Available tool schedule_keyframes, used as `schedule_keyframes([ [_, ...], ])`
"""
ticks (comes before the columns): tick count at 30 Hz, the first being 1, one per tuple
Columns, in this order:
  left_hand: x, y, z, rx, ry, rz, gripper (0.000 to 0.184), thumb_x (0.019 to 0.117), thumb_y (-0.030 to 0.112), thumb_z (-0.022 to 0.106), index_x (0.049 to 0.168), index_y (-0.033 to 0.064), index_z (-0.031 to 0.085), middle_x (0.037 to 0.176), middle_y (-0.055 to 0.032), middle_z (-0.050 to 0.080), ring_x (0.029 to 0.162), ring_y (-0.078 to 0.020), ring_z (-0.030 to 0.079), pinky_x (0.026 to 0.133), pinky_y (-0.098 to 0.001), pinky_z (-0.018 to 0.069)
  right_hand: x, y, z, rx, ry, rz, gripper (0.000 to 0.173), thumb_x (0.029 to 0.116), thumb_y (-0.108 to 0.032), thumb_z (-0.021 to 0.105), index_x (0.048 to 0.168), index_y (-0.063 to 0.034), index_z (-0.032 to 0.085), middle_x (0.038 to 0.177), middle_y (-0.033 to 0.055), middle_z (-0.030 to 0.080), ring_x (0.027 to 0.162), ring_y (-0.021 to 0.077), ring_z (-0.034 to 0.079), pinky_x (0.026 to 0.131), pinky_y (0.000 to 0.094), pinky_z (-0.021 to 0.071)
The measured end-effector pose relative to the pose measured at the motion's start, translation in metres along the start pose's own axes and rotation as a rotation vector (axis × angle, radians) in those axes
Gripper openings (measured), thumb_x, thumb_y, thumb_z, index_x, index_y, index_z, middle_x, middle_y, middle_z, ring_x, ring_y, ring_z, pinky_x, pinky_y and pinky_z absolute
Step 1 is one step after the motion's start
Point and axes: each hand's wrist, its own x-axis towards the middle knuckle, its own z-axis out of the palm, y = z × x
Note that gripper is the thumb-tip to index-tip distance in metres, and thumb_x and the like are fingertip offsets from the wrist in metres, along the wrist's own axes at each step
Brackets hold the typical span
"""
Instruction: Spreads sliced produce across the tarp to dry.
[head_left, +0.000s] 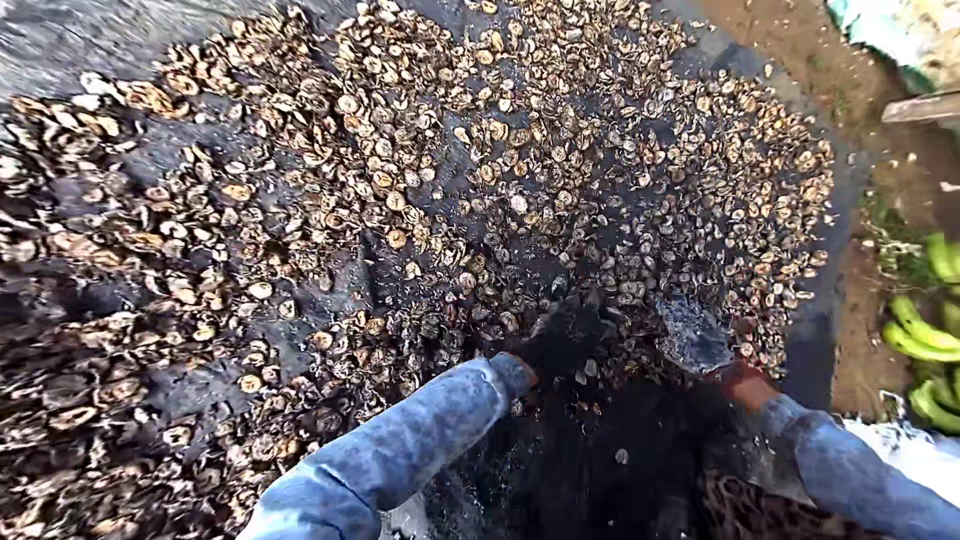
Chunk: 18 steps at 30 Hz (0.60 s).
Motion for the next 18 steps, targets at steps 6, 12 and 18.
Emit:
schedule_keyframes([
  [6,0.023,-0.024,-0.04,0.115,0.272,-0.059,0.076,0.0861,0.048,0.077,0.154,0.0326,0.047,0.169,-0.0241,0.014,0.153,-0.0559,0.009,0.115,-0.0758,0.0192,-0.019,-0.036,-0.021,0.056,0.034,0.301,0.044,0.104,-0.014,0.058,0.139,0.0124,0.054,0.143,0.0355,0.053,0.138,0.0507,0.047,0.115,0.0637,0.0332],
  [12,0.0,0.031,0.067,0.016,-0.069,0.188,0.065,0.0981,0.024,0.065,0.158,0.0195,0.04,0.169,-0.0209,0.021,0.154,-0.05,0.018,0.119,-0.07,0.0218,-0.062,-0.027,0.069,0.075,0.18,0.199,0.07,0.0989,-0.031,0.066,0.155,0.0001,0.04,0.16,0.0299,0.035,0.149,0.0479,0.032,0.119,0.0683,0.0236],
  [18,-0.005,0.055,0.076,-0.048,-0.082,0.247,0.049,0.1049,0.025,0.055,0.148,0.0029,0.05,0.149,-0.0266,0.051,0.141,-0.0439,0.046,0.115,-0.061,0.0351,-0.137,-0.015,0.093,0.271,0.231,0.439,0.05,0.1074,-0.017,0.047,0.154,0.0025,0.041,0.156,0.0269,0.044,0.147,0.0403,0.041,0.122,0.0537,0.0289],
])
